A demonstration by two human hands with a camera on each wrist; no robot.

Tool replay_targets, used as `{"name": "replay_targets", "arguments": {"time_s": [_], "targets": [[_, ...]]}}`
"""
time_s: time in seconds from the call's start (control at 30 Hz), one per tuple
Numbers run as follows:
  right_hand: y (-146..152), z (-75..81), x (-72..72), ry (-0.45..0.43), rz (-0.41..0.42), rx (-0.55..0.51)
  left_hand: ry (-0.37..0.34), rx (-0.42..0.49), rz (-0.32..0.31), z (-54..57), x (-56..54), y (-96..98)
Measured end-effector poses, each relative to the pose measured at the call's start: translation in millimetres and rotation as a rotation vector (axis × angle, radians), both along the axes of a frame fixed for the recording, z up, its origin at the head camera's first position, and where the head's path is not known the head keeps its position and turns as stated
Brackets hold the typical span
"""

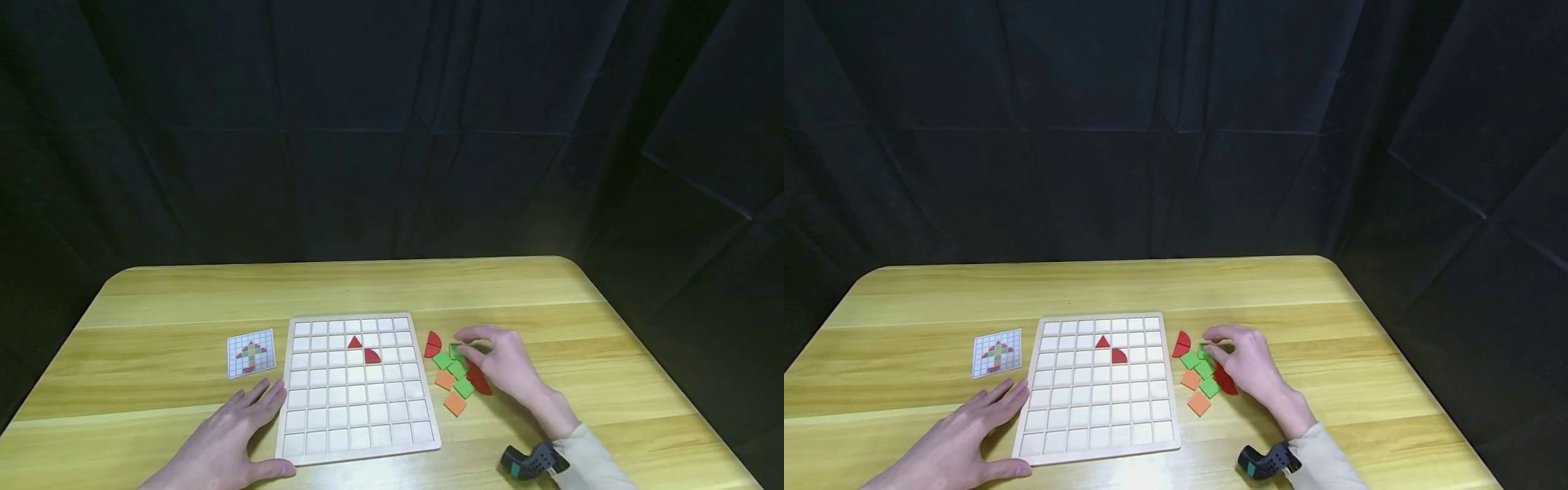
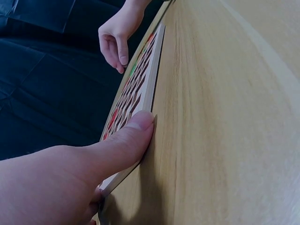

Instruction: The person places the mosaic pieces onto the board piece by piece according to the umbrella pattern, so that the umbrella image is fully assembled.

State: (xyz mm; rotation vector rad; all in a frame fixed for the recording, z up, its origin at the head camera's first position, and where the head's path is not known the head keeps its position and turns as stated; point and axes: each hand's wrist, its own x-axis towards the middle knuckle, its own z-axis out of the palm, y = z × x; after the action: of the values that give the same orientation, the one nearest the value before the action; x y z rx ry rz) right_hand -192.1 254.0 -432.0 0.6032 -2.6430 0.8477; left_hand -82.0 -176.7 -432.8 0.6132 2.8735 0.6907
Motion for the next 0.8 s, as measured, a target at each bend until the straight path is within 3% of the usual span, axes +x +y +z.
{"name": "replay_targets", "arguments": {"time_s": [0.47,0.8], "targets": [[33.6,-5.2,10.9,-0.071,0.002,0.058,0.019,0.000,0.000,-1.3,0.2,-1.3],[40.3,-9.2,8.0,-0.012,-0.011,0.041,0.023,0.006,0.003,-1.9,0.0,-0.6]]}}
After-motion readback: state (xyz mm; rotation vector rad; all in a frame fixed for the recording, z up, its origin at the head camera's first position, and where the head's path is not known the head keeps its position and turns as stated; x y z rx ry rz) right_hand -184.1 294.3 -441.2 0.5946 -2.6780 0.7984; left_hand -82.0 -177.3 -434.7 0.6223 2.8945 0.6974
